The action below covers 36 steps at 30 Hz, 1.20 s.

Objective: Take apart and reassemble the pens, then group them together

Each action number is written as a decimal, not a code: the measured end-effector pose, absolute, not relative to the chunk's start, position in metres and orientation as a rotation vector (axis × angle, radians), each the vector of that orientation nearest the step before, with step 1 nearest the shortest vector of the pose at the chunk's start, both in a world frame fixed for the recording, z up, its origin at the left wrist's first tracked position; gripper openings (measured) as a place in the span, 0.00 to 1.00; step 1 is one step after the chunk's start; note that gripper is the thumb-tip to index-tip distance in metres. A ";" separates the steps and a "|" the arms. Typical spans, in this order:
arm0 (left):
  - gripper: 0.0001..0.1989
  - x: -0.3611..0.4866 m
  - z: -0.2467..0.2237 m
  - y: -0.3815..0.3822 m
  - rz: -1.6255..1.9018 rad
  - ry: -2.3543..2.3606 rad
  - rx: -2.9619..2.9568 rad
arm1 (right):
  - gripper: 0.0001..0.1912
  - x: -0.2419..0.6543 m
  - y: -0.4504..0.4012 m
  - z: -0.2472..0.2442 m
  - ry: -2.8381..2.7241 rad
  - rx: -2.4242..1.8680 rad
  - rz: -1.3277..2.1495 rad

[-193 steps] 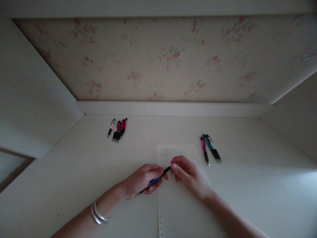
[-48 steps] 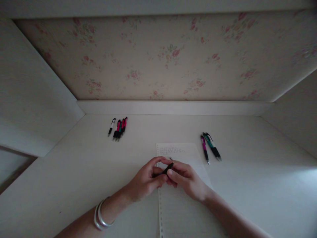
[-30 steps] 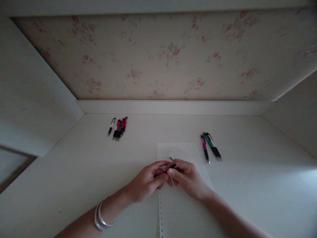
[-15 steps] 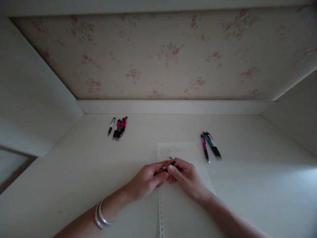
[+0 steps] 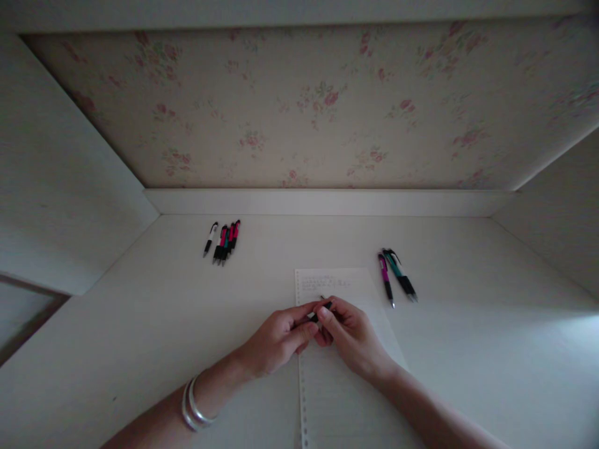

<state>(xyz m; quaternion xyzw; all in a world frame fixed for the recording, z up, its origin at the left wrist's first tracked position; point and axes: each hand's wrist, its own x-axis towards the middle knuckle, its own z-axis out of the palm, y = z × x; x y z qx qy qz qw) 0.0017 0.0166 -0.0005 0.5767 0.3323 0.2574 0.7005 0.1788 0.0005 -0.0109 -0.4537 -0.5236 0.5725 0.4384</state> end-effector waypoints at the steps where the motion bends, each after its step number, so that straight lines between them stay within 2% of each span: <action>1: 0.30 0.001 -0.001 0.016 0.552 0.751 1.295 | 0.22 0.182 0.003 -0.011 -1.258 -1.193 1.370; 5: 0.28 -0.004 0.001 0.010 0.480 0.810 1.298 | 0.23 0.203 0.013 -0.010 -1.139 -1.435 1.088; 10: 0.20 -0.001 0.003 0.010 0.539 0.814 1.332 | 0.22 0.207 0.012 -0.008 -1.222 -1.364 1.173; 17: 0.20 0.001 0.000 0.013 0.608 0.833 1.197 | 0.22 0.199 0.011 -0.008 -1.185 -1.374 1.183; 27: 0.13 0.004 -0.005 0.016 0.746 0.873 1.028 | 0.21 0.200 0.013 -0.006 -0.858 -1.146 1.339; 32: 0.14 0.002 -0.001 0.011 0.717 0.907 1.156 | 0.17 0.206 0.021 -0.002 -0.524 -0.935 1.283; 36: 0.19 0.005 0.006 0.001 0.548 1.043 1.499 | 0.15 0.211 0.025 -0.007 -0.691 -1.167 1.039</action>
